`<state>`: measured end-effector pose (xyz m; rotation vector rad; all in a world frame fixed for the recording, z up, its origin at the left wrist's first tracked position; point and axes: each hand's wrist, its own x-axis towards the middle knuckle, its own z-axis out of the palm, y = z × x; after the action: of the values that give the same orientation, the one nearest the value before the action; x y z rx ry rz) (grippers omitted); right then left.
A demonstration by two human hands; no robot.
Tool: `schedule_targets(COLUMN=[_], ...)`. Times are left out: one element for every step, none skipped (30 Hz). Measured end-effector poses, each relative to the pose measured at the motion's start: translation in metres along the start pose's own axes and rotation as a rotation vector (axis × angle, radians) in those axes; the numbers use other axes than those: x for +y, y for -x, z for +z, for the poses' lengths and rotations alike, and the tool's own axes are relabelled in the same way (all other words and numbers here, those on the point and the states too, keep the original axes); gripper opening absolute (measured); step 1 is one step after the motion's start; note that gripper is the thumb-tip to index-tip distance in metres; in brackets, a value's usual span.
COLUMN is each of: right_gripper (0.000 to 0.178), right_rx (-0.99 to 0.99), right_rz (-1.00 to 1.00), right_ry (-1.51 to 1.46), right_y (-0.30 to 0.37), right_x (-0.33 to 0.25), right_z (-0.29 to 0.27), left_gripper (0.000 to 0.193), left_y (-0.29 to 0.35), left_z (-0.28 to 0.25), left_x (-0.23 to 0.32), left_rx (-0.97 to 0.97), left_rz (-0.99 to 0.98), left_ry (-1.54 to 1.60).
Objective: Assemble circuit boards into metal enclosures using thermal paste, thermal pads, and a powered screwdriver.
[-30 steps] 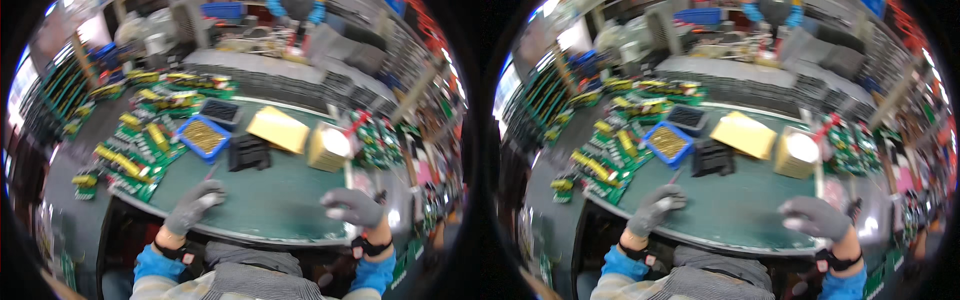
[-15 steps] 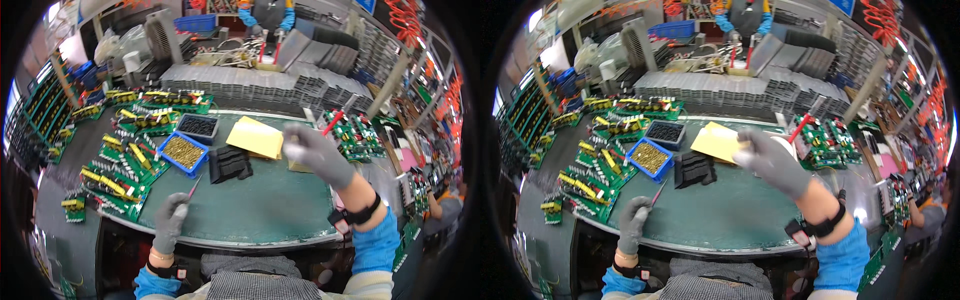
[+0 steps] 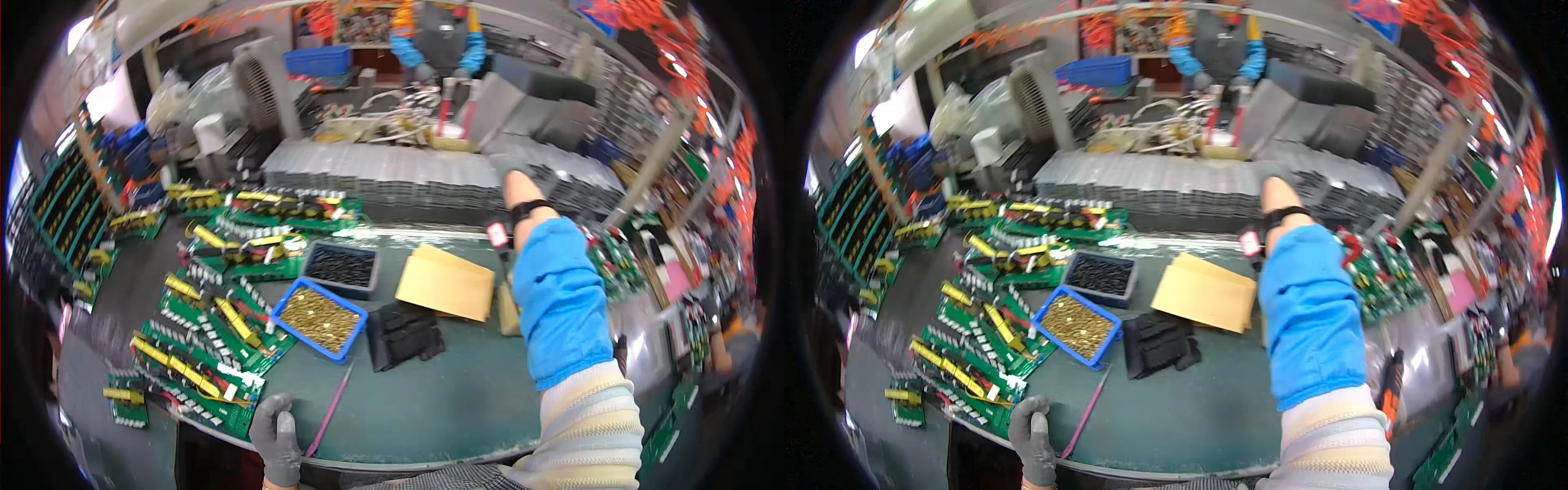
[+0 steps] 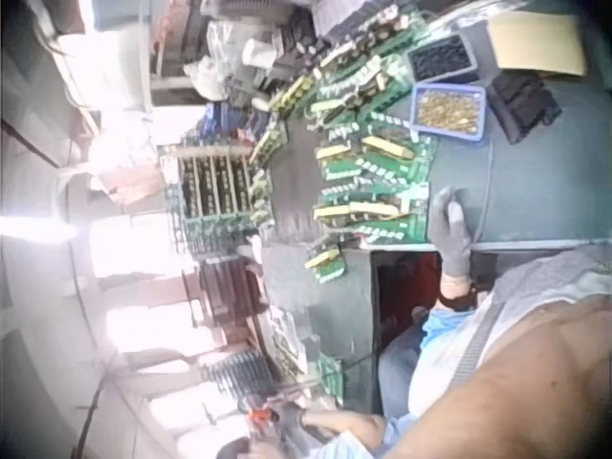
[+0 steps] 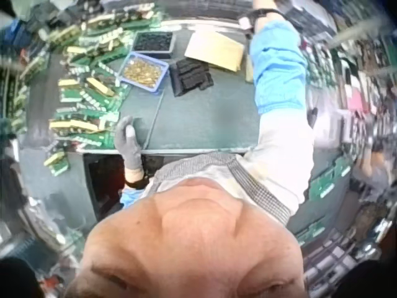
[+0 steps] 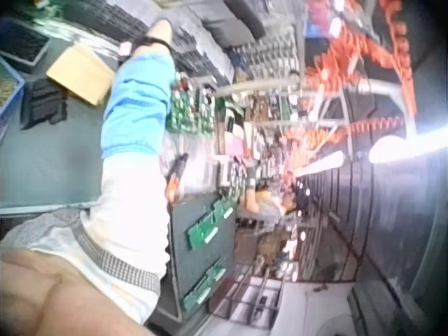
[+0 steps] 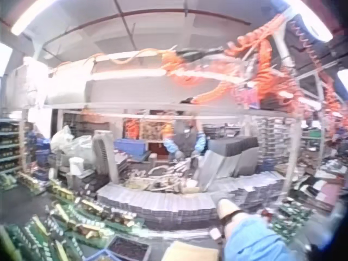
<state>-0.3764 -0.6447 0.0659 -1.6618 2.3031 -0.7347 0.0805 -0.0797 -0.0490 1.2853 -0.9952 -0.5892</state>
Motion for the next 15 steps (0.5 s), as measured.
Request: schedule_targets(right_gripper=[0.061, 0.062, 0.063, 0.064, 0.066, 0.067, 0.068, 0.069, 0.070, 0.071, 0.072, 0.073, 0.074, 0.076, 0.077], right_rx=[-0.017, -0.080, -0.137, -0.200, -0.208, -0.220, -0.243, -0.246, -0.241, -0.218, -0.190, -0.160, -0.121, -0.076, -0.011], right_rz=[-0.034, -0.099, -0.165, -0.226, -0.253, -0.287, -0.316, -0.330, -0.336, -0.335, -0.329, -0.321, -0.304, -0.283, -0.252], right_ry=[-0.008, -0.022, -0.039, -0.056, -0.059, -0.063, -0.084, -0.095, -0.110, -0.121, -0.132, -0.153, -0.167, -0.180, -0.184], right_y=[0.000, 0.012, 0.029, 0.042, 0.060, 0.077, 0.087, 0.097, 0.121, 0.126, 0.130, 0.145, 0.149, 0.149, 0.146], right_x=[0.006, 0.020, 0.044, 0.056, 0.076, 0.057, 0.036, 0.016, -0.009, -0.014, -0.024, -0.045, -0.057, -0.061, -0.066], right_z=[0.003, 0.018, 0.017, 0.020, -0.014, -0.025, -0.017, -0.011, 0.002, 0.001, 0.005, 0.012, 0.011, 0.011, 0.013], left_gripper=[0.020, 0.021, 0.022, 0.022, 0.022, 0.024, 0.027, 0.027, 0.027, 0.027, 0.028, 0.029, 0.029, 0.028, 0.027], left_y=[0.004, 0.000, 0.001, 0.002, -0.008, -0.009, -0.008, -0.008, -0.008, -0.007, -0.007, -0.009, -0.009, -0.008, -0.012], left_z=[-0.005, -0.012, -0.013, -0.012, -0.003, -0.004, -0.005, -0.005, -0.009, -0.011, -0.014, -0.015, -0.013, -0.011, -0.004], left_x=[0.001, 0.021, 0.029, 0.028, 0.035, 0.024, 0.016, 0.020, 0.023, 0.022, 0.020, 0.018, 0.018, 0.019, 0.017], left_rx=[0.072, 0.020, 0.030, 0.030, -0.050, -0.064, -0.044, -0.049, -0.064, -0.047, -0.072, -0.102, -0.104, -0.093, -0.099], left_rz=[0.015, 0.001, -0.007, -0.013, 0.020, 0.044, 0.018, -0.004, -0.019, -0.025, -0.005, 0.022, 0.026, 0.004, -0.010], left_ry=[0.000, -0.166, -0.242, -0.276, -0.239, -0.240, -0.196, -0.180, -0.162, -0.167, -0.186, -0.211, -0.211, -0.231, -0.233])
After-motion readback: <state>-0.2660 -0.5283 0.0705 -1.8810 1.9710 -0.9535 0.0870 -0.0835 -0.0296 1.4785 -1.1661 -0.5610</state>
